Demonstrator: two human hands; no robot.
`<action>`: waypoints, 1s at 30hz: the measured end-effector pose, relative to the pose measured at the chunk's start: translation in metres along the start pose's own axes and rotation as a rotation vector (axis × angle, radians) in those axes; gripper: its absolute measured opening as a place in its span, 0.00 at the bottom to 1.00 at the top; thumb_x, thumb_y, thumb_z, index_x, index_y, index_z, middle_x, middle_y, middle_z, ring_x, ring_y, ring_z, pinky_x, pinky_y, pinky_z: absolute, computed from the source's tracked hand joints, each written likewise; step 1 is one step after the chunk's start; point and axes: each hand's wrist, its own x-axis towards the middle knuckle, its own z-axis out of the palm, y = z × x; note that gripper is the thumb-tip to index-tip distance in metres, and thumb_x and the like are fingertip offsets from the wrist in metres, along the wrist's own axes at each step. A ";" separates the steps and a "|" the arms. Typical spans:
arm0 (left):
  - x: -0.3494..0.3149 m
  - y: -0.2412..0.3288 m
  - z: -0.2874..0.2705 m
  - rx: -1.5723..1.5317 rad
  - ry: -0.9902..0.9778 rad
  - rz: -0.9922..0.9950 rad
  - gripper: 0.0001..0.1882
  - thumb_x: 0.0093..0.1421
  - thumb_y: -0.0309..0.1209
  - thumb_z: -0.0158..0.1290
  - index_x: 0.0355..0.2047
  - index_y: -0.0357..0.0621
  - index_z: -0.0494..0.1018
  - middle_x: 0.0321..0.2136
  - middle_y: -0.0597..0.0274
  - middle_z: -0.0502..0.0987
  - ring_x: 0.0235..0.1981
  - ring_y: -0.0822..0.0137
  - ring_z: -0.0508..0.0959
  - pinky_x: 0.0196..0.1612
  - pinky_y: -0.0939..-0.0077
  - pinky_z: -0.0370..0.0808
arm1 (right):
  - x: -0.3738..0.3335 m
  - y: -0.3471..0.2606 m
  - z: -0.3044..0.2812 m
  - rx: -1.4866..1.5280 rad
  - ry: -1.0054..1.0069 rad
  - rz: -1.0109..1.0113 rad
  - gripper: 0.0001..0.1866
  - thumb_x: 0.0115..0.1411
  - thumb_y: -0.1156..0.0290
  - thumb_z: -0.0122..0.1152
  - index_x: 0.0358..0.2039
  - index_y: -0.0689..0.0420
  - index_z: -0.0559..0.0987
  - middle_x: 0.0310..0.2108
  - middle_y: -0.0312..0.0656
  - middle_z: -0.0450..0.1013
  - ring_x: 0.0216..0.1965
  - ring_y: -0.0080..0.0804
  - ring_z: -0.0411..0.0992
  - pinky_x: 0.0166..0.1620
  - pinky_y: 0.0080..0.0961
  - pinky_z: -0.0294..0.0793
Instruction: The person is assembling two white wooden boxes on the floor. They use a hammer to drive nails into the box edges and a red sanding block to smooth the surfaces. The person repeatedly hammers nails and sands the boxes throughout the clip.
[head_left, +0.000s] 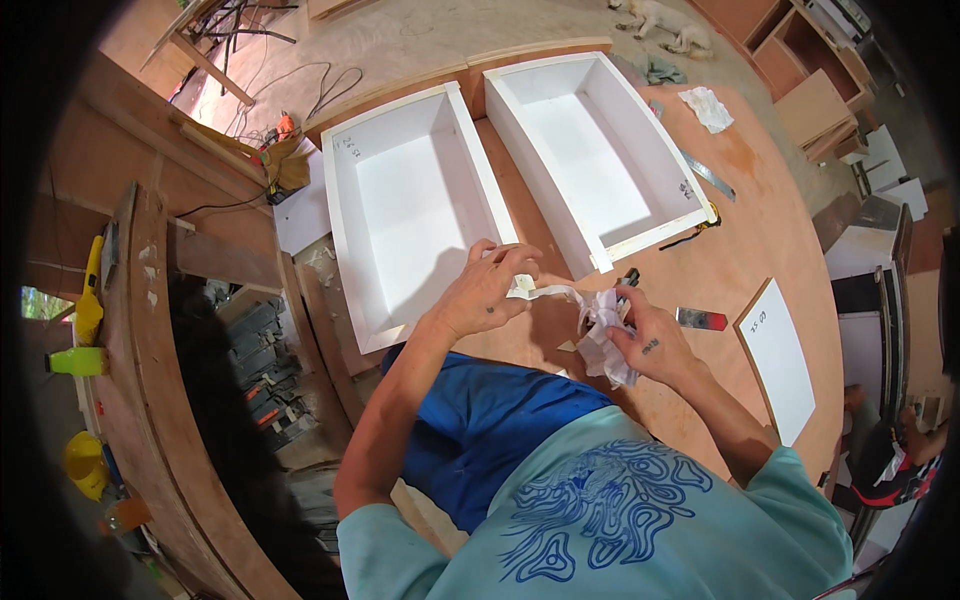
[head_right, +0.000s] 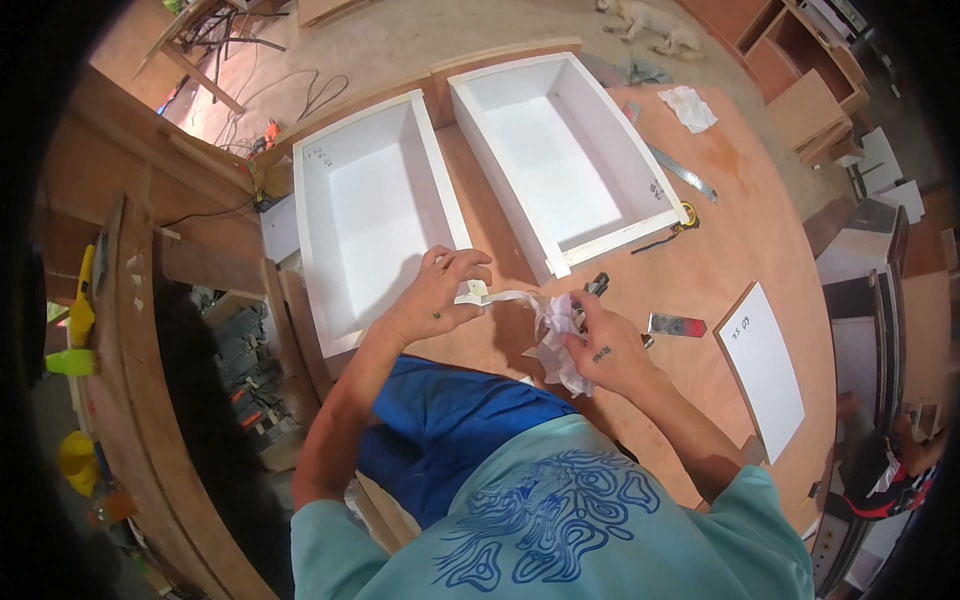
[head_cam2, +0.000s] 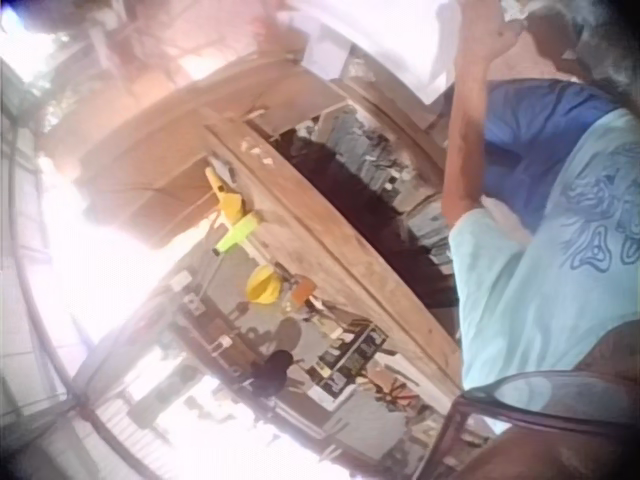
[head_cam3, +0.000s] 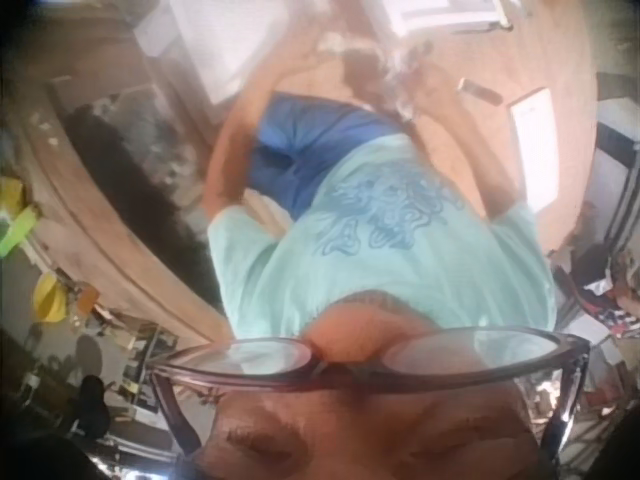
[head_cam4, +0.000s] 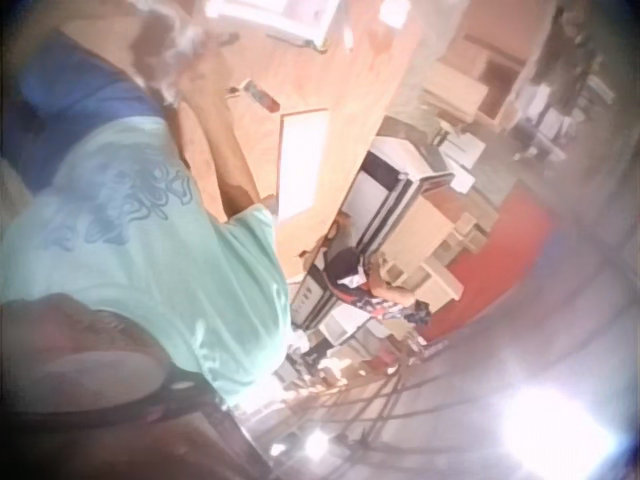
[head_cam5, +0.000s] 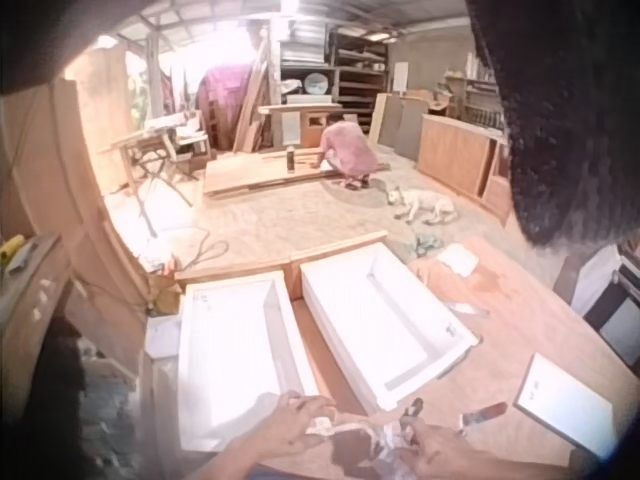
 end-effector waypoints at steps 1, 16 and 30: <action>0.001 0.001 0.000 -0.012 0.002 0.002 0.31 0.50 0.29 0.66 0.54 0.48 0.67 0.52 0.62 0.77 0.59 0.59 0.71 0.66 0.54 0.54 | -0.002 0.002 -0.003 0.024 -0.011 0.036 0.11 0.58 0.70 0.63 0.38 0.64 0.82 0.34 0.55 0.79 0.36 0.56 0.77 0.41 0.45 0.76; 0.006 0.008 -0.002 0.031 0.006 -0.088 0.40 0.47 0.27 0.63 0.62 0.43 0.63 0.49 0.54 0.79 0.56 0.54 0.74 0.66 0.54 0.55 | 0.077 -0.040 0.037 0.014 0.105 -0.584 0.13 0.56 0.81 0.63 0.43 0.59 0.83 0.40 0.50 0.70 0.35 0.46 0.73 0.39 0.33 0.75; -0.026 0.060 0.013 0.293 0.547 -0.269 0.33 0.46 0.21 0.59 0.56 0.35 0.69 0.54 0.46 0.72 0.60 0.44 0.68 0.62 0.50 0.64 | 0.088 -0.050 0.059 -0.039 0.009 -0.573 0.09 0.47 0.85 0.59 0.30 0.66 0.83 0.33 0.50 0.69 0.40 0.50 0.72 0.44 0.41 0.74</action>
